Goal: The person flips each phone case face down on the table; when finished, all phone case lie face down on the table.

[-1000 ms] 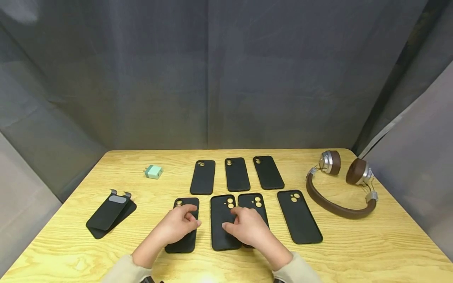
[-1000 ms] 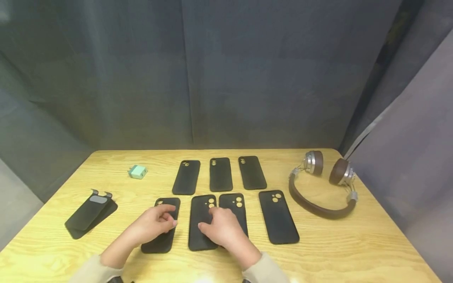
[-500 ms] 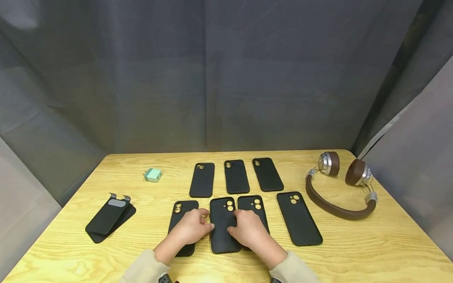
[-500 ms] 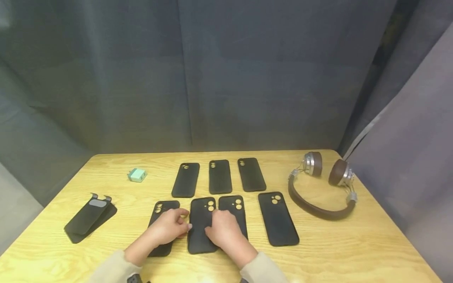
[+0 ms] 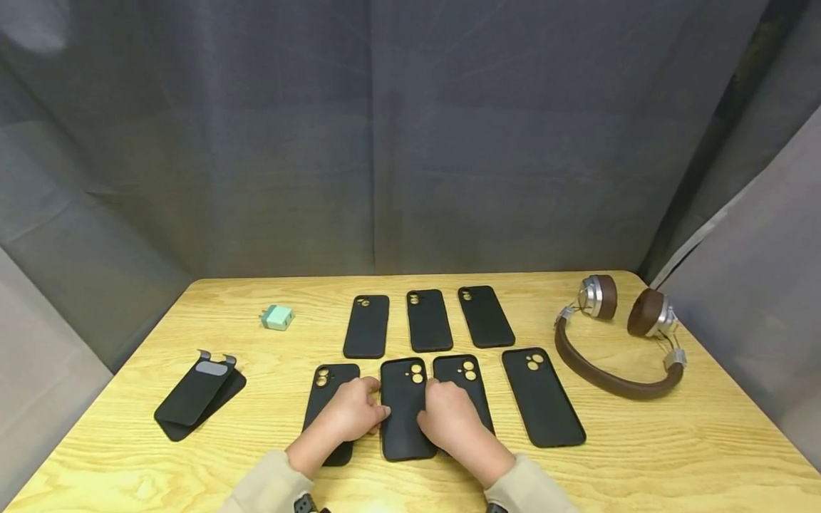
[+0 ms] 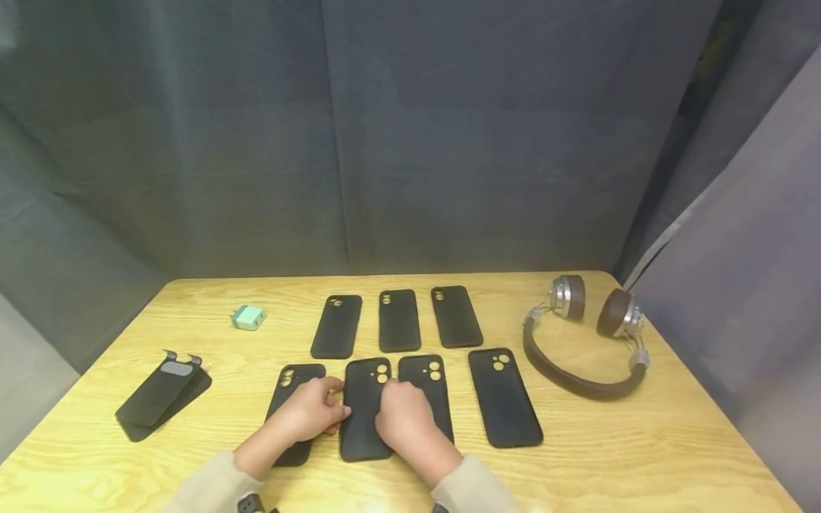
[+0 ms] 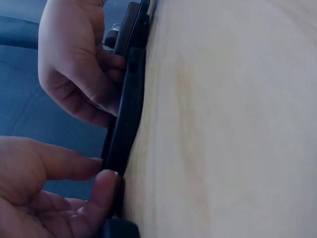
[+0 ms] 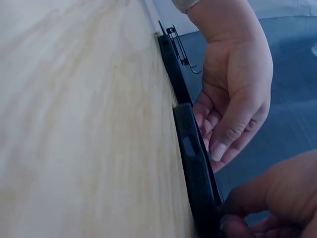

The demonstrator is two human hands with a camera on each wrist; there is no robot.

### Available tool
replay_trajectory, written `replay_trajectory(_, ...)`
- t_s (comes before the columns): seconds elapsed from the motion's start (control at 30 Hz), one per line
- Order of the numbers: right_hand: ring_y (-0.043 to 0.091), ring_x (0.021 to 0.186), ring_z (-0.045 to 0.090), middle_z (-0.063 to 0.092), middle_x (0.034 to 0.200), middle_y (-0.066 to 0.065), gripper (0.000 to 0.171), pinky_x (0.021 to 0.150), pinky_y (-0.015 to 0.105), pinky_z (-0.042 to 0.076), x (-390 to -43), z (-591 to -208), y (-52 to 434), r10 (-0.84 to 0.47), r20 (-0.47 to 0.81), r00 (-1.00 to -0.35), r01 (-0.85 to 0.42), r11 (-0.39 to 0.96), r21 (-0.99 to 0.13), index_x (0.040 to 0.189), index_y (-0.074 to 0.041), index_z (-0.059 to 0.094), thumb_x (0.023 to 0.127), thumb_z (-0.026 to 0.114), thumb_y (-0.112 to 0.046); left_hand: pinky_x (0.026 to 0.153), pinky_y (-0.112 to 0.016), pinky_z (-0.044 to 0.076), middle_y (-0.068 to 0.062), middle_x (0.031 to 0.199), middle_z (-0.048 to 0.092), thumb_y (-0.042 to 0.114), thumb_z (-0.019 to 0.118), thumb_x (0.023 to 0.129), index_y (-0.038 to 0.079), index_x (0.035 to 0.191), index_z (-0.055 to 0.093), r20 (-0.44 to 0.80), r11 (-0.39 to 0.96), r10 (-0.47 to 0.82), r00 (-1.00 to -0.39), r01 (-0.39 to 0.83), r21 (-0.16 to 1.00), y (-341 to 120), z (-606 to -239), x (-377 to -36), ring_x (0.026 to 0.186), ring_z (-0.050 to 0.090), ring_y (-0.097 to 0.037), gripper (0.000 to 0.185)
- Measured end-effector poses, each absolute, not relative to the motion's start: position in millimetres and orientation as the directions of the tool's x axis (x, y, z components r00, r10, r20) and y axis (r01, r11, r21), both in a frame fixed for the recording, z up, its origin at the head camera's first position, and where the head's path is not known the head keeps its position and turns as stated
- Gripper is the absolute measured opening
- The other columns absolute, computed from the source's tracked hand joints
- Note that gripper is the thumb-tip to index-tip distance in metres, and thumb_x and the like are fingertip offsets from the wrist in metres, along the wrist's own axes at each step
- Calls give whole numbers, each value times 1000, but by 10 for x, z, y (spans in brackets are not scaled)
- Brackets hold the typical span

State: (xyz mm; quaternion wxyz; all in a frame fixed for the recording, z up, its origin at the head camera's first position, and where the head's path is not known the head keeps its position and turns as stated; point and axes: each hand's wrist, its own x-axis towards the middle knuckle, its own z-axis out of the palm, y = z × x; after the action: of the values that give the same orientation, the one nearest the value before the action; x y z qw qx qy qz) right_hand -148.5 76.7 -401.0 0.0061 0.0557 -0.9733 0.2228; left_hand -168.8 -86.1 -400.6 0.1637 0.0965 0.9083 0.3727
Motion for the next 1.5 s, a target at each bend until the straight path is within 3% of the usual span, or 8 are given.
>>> replay_trajectory(0.27, 24, 57, 59, 60, 65, 13, 13, 47, 34, 45, -1463, -4015, 740, -136, 84, -987, -158, 918, -364, 82, 4, 61, 71, 67, 0, 50, -27, 40, -1, 59, 58, 10, 66, 83, -11, 125, 47, -205, 713, 303, -931, 78, 696, -852, -3980, -1653, 49, 52, -13, 51)
replay_trajectory(0.57, 24, 61, 60, 60, 71, 17, 22, 50, 34, 46, -1486, -3999, 765, -90, 33, -995, -95, 883, -460, 89, 7, 62, 69, 65, 0, 51, -27, 39, 0, 67, 56, 14, 67, 82, -10, 125, 48, -160, 686, 329, -931, 119, 717, -904, -3997, -1634, 55, 50, -12, 53)
replay_trajectory(0.73, 21, 61, 57, 61, 72, 14, 19, 53, 34, 45, -1495, -3961, 800, -94, 41, -995, -103, 865, -492, 86, 4, 63, 68, 66, -1, 56, -28, 47, -3, 70, 59, 11, 65, 84, -14, 128, 43, -187, 507, 348, -919, 17, 862, -964, -4024, -1634, 58, 56, -12, 55)
replay_trajectory(0.87, 17, 60, 52, 55, 63, 7, 23, 55, 30, 44, -1505, -3956, 835, -111, 19, -994, -103, 837, -538, 91, 4, 63, 69, 65, -1, 63, -28, 52, -5, 73, 59, 5, 61, 86, -15, 128, 40, -206, 316, 343, -916, -94, 944, -1003, -4039, -1650, 63, 58, -11, 51)
replay_trajectory(0.97, 14, 53, 46, 48, 55, 2, 26, 52, 27, 40, -1498, -3970, 834, -131, 7, -991, -112, 813, -571, 95, 6, 63, 69, 64, -1, 62, -26, 50, -3, 74, 57, 3, 59, 87, -12, 126, 40, -179, 210, 328, -927, -113, 971, -1017, -4034, -1653, 63, 55, -10, 46)
replay_trajectory(1.13, 10, 47, 42, 49, 52, -1, 25, 47, 24, 37, -1478, -3989, 794, -190, 11, -982, -155, 761, -630, 93, 7, 65, 68, 64, -1, 59, -24, 46, -1, 72, 53, 4, 59, 87, -6, 123, 43, -110, 116, 310, -944, -77, 990, -977, -3927, -1638, 61, 52, -11, 41)
replay_trajectory(1.5, 8, 41, 50, 50, 54, -1, 23, 41, 24, 41, -1444, -4109, 709, -272, -79, -959, -100, 589, -802, 94, 6, 63, 72, 59, 3, 60, -30, 46, -1, 69, 48, 8, 61, 86, -2, 116, 49, -78, 197, 291, -954, -20, 980, -901, -3822, -1566, 58, 50, -13, 34)
